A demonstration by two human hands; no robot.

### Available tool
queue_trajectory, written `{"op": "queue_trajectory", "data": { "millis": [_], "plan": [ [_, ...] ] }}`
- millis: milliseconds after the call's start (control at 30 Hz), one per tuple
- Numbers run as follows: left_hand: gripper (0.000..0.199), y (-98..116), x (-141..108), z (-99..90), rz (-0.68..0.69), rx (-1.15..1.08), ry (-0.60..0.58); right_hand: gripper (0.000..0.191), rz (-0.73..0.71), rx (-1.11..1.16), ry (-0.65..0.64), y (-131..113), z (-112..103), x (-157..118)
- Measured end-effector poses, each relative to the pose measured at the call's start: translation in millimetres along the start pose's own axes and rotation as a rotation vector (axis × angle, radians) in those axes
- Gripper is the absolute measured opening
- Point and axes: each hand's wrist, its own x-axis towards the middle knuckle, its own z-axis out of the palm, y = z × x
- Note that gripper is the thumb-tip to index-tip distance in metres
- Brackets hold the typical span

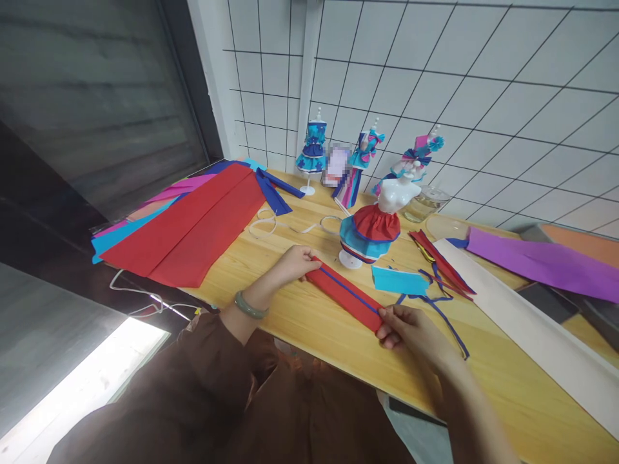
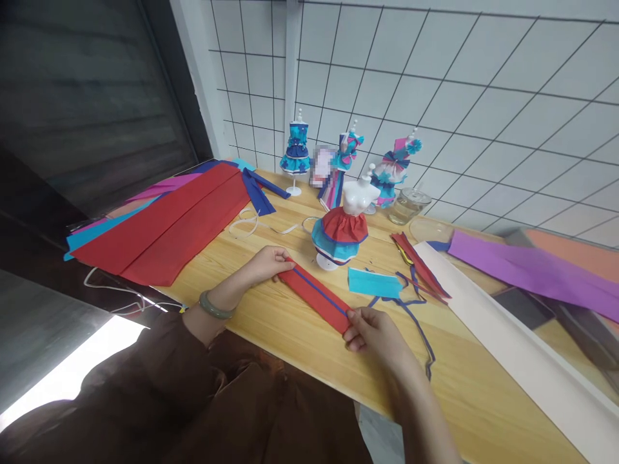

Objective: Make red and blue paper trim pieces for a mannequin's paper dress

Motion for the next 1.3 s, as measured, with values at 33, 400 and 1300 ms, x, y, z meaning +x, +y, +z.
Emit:
{"op": "queue_trajectory", "data": {
  "millis": [33,400,1300],
  "plan": [
    [0.017,-2,0,-0.6,0.010,0.063,0.019,0.038,0.005,-0.041,0.023,-1,1,2],
    [0.017,-2,-10,-6.0,0.165,0.577,0.205,0.029,-0.125,-0.654,0.547,-7,4,11],
    [0.018,7,-33,17.3,0.631,1.190,-0.135,0.061,-0.603,-0.979,0.605,39,67,0]
  ]
}}
